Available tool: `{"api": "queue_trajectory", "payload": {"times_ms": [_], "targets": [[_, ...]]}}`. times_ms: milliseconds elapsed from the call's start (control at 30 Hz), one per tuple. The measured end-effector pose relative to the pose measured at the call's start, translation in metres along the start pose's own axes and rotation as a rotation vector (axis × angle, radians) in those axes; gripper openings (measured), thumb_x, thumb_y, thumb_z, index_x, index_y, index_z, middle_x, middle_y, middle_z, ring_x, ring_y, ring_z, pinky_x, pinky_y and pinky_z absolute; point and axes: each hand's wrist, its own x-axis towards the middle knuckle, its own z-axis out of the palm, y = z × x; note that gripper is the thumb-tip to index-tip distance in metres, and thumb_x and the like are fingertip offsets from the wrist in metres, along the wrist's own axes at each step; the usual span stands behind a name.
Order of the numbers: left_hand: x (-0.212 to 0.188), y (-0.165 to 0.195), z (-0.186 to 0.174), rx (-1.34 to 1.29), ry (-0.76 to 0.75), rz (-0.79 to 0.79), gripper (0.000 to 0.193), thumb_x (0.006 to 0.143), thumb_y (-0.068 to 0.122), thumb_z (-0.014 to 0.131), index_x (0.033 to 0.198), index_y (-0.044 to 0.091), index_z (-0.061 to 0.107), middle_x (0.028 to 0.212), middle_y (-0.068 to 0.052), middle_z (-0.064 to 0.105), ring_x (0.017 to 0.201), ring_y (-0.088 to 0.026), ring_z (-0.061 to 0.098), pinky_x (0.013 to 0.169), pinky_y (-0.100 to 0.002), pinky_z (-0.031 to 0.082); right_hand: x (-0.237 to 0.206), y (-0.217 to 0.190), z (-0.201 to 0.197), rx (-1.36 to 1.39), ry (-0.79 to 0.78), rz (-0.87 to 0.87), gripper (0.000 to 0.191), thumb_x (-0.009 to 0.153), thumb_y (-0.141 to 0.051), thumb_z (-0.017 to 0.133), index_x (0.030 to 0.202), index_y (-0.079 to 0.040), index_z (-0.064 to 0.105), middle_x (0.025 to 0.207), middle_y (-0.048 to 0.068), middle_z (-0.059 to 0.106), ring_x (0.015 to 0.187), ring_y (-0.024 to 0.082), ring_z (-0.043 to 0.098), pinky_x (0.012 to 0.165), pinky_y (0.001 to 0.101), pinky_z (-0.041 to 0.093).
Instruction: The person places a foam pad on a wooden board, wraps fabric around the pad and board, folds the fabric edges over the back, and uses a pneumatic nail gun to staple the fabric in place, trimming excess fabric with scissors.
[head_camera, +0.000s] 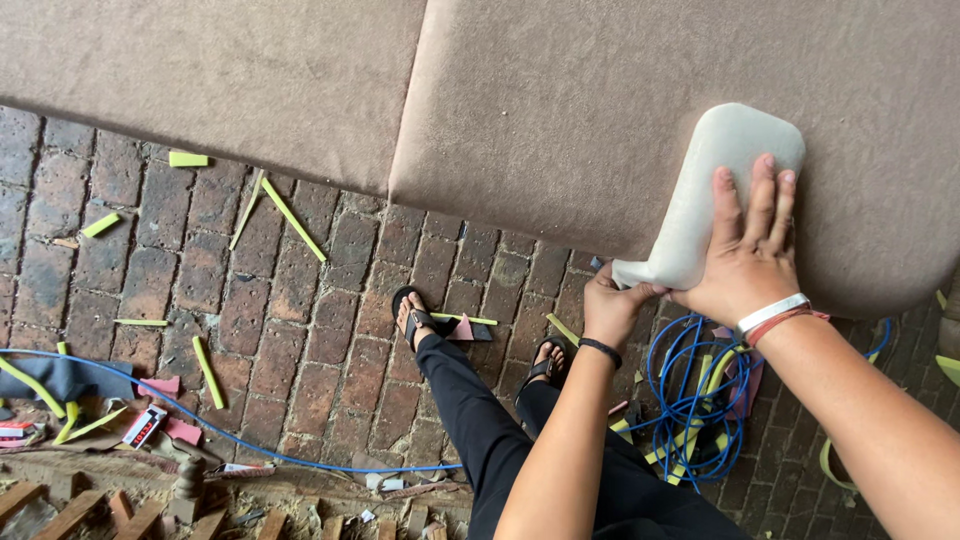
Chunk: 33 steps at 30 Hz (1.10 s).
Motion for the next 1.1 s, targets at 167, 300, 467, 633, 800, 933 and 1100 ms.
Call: {"api": "queue_trajectory", "payload": {"times_ms": [167,300,467,633,800,933,1100], "targets": [[-0.013,0.04,0.006,0.27,-0.012,0.099,0.079,0.07,0.026,0.093,0.133,-0.005,0.056,0.126,-0.017,0.069,0.116,-0.024,0.065,0.101,-0.037,0.052,0.0,0.0,-0.007,-0.026,-0.119,0.099,0.16,0.047,-0.051,0.091,0.163,-0.02,-0.015,0.169,0.026,-0.018,0.156,0.052,-0.016,0.13,0.0633,0.005],[-0.015,0.078,0.021,0.398,0.016,0.093,0.098,0.068,0.052,0.09,0.139,-0.005,0.053,0.133,-0.021,0.066,0.124,-0.029,0.065,0.107,-0.039,0.051,0.001,-0.003,-0.01,-0.017,-0.113,0.1,0.151,0.056,-0.048,0.086,0.164,-0.019,-0.014,0.17,0.026,-0.017,0.157,0.051,-0.016,0.131,0.0618,0.005],[-0.018,0.1,0.034,0.46,0.101,0.084,0.092,0.067,0.051,0.088,0.133,-0.007,0.059,0.127,-0.022,0.071,0.118,-0.03,0.069,0.102,-0.039,0.053,0.003,-0.004,-0.009,-0.033,-0.102,0.09,0.146,0.06,-0.045,0.084,0.164,-0.018,-0.014,0.17,0.026,-0.017,0.157,0.052,-0.015,0.131,0.0624,0.005],[-0.02,0.094,0.041,0.439,0.189,0.126,0.083,0.069,0.047,0.088,0.127,-0.006,0.061,0.122,-0.021,0.071,0.113,-0.029,0.07,0.1,-0.039,0.053,-0.001,-0.003,-0.002,-0.044,-0.085,0.09,0.144,0.061,-0.047,0.084,0.164,-0.018,-0.013,0.17,0.027,-0.016,0.157,0.053,-0.015,0.129,0.064,0.005],[-0.019,0.087,0.045,0.376,0.226,0.201,0.078,0.07,0.044,0.088,0.125,-0.005,0.06,0.12,-0.019,0.068,0.112,-0.027,0.067,0.101,-0.039,0.052,0.0,-0.003,-0.002,-0.053,-0.103,0.087,0.146,0.062,-0.047,0.084,0.166,-0.018,-0.014,0.171,0.029,-0.018,0.157,0.054,-0.016,0.128,0.0655,0.004],[-0.019,0.084,0.047,0.335,0.219,0.215,0.078,0.071,0.041,0.086,0.128,-0.004,0.057,0.123,-0.017,0.067,0.114,-0.026,0.065,0.103,-0.038,0.05,0.011,0.004,-0.021,0.015,-0.225,0.033,0.164,0.043,-0.058,0.09,0.159,-0.021,-0.019,0.163,0.029,-0.023,0.15,0.055,-0.022,0.124,0.0675,0.001],[-0.018,0.075,0.045,0.292,0.225,0.202,0.079,0.072,0.039,0.085,0.131,-0.004,0.055,0.124,-0.015,0.065,0.114,-0.025,0.063,0.103,-0.037,0.05,0.04,0.005,-0.033,-0.107,-0.426,0.091,0.182,0.03,-0.066,0.093,0.16,-0.02,-0.026,0.16,0.029,-0.032,0.147,0.055,-0.028,0.122,0.0666,0.001]]}}
